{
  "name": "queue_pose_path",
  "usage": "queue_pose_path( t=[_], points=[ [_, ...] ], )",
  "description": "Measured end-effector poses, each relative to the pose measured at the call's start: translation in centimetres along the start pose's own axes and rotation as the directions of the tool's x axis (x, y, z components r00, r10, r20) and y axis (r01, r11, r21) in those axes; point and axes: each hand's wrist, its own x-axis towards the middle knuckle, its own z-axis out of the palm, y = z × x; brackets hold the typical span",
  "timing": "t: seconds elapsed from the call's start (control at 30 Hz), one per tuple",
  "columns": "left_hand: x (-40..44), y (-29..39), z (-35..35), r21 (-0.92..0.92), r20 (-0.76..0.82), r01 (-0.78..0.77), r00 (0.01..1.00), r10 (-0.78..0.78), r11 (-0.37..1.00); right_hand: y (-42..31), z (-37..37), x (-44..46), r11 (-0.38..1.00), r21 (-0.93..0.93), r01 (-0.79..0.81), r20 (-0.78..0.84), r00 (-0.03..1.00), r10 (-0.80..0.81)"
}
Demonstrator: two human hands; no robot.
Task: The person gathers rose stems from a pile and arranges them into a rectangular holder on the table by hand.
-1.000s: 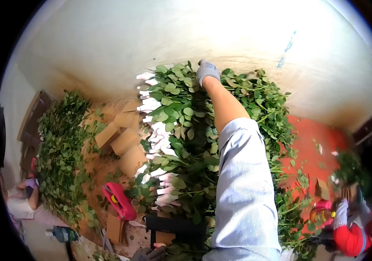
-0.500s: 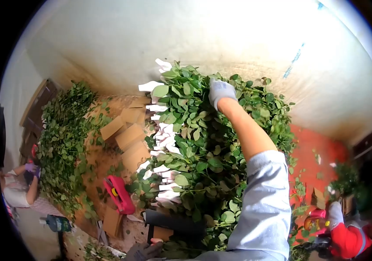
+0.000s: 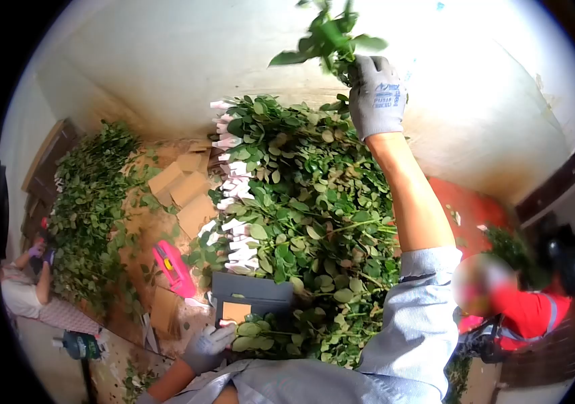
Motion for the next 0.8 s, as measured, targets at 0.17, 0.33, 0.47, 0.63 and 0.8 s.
queue_pose_path(
  t=[0.17, 0.33, 0.47, 0.63, 0.8],
  points=[
    [-0.2, 0.8, -1.1, -0.024, 0.0, 0.023, 1.0, -0.023, 0.999, -1.8, -4.6, -5.4, 0.978, -0.006, 0.21, 0.447, 0.875, -0.185],
    [-0.4, 1.2, -1.5, -0.075, 0.034, 0.079, 0.996, -0.077, 0.994, -4.8, -6.0, -16.8, 0.896, -0.008, 0.445, 0.778, 0.565, -0.273],
    [-0.6, 1.4, -1.4, -0.104, 0.021, 0.091, 0.996, -0.089, 0.99, -9.5, -7.9, -20.9, 0.912, 0.077, 0.404, 0.82, 0.495, -0.288],
    [-0.8, 1.3, -1.2, -0.055, 0.059, 0.089, 0.995, -0.086, 0.994, -16.1, -13.2, -17.4, 0.814, 0.265, 0.518, 0.318, 0.749, -0.581],
    [-1.0, 0.8, -0.3, -0.078, -0.015, 0.053, 0.998, -0.055, 0.996, -11.2, -11.4, -13.8, 0.869, -0.042, 0.493, 0.665, 0.663, -0.344]
  ],
)
